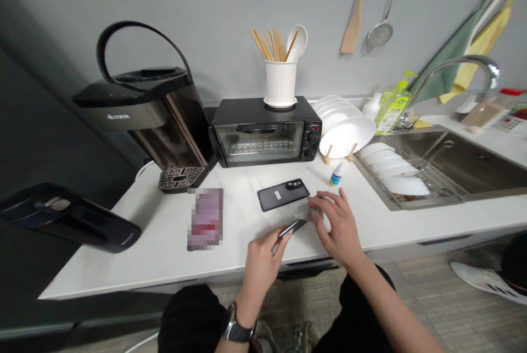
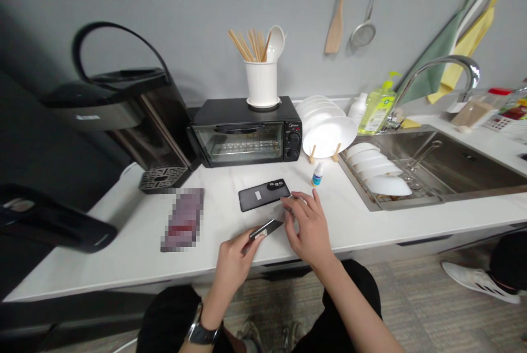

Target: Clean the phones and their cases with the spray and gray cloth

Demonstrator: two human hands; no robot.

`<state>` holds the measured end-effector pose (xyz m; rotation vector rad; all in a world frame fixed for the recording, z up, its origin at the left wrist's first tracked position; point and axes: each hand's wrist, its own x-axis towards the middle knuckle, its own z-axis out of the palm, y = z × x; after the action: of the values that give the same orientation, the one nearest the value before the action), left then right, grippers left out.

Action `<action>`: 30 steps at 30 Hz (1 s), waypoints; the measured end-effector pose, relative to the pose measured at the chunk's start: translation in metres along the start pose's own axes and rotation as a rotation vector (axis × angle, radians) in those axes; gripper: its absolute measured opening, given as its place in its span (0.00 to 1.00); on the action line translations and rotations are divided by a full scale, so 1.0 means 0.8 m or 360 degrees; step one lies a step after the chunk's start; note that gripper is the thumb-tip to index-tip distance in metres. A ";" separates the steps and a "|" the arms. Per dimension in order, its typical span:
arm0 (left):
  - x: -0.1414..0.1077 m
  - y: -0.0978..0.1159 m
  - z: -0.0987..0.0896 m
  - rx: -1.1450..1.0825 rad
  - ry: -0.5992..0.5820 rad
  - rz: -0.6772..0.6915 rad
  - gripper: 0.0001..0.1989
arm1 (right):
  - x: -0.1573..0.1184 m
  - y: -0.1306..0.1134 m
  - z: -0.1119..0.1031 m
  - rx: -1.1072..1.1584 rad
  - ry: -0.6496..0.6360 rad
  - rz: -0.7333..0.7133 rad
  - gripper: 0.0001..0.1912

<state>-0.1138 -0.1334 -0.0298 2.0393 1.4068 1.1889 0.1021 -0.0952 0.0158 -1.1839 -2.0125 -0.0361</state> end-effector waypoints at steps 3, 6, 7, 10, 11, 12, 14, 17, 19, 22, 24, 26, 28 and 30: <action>-0.001 -0.001 0.000 0.0016 0.0005 0.0004 0.10 | 0.031 0.002 0.011 -0.0020 0.0000 0.0020 0.15; 0.000 0.001 -0.001 0.0042 0.0015 0.0019 0.09 | 0.043 -0.008 0.032 -0.0050 -0.0212 -0.0019 0.13; 0.000 0.001 -0.001 0.0069 0.0026 0.0035 0.09 | 0.040 -0.017 0.039 -0.0044 -0.0250 -0.0023 0.14; -0.002 -0.003 -0.001 0.0242 0.0093 0.0115 0.10 | 0.020 -0.053 0.054 0.0052 -0.0310 -0.0149 0.12; -0.003 -0.006 -0.001 0.0300 0.0114 0.0138 0.13 | 0.013 -0.063 0.057 0.0099 -0.0343 -0.0242 0.11; -0.004 -0.007 -0.001 0.0345 0.0128 0.0154 0.15 | 0.007 -0.068 0.059 0.0132 -0.0376 -0.0337 0.10; -0.005 -0.008 -0.001 0.0355 0.0114 0.0159 0.16 | 0.003 -0.061 0.058 0.0104 -0.0383 -0.0425 0.11; -0.003 -0.002 -0.001 0.0205 0.0025 0.0100 0.10 | 0.015 -0.018 0.048 -0.0110 -0.0217 -0.0194 0.16; -0.001 0.002 -0.001 0.0096 -0.0016 0.0060 0.11 | 0.026 0.006 0.042 -0.0222 -0.0102 0.0010 0.20; 0.000 0.000 0.000 0.0142 -0.0002 0.0062 0.10 | 0.029 -0.010 0.045 -0.0245 -0.0089 0.0047 0.19; -0.001 -0.005 0.001 0.0268 0.0046 0.0119 0.13 | 0.021 -0.045 0.055 -0.0166 -0.0206 -0.0121 0.16; -0.002 -0.010 0.001 0.0361 0.0091 0.0176 0.18 | 0.013 -0.073 0.064 -0.0099 -0.0334 -0.0292 0.14; -0.003 -0.010 0.001 0.0365 0.0089 0.0168 0.18 | 0.013 -0.072 0.063 -0.0101 -0.0366 -0.0316 0.15; -0.001 -0.006 0.000 0.0272 0.0049 0.0103 0.12 | 0.022 -0.042 0.055 -0.0168 -0.0303 -0.0192 0.17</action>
<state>-0.1163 -0.1324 -0.0335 2.2059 1.5141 1.1663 0.0456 -0.0847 0.0082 -1.1666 -2.2722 -0.0944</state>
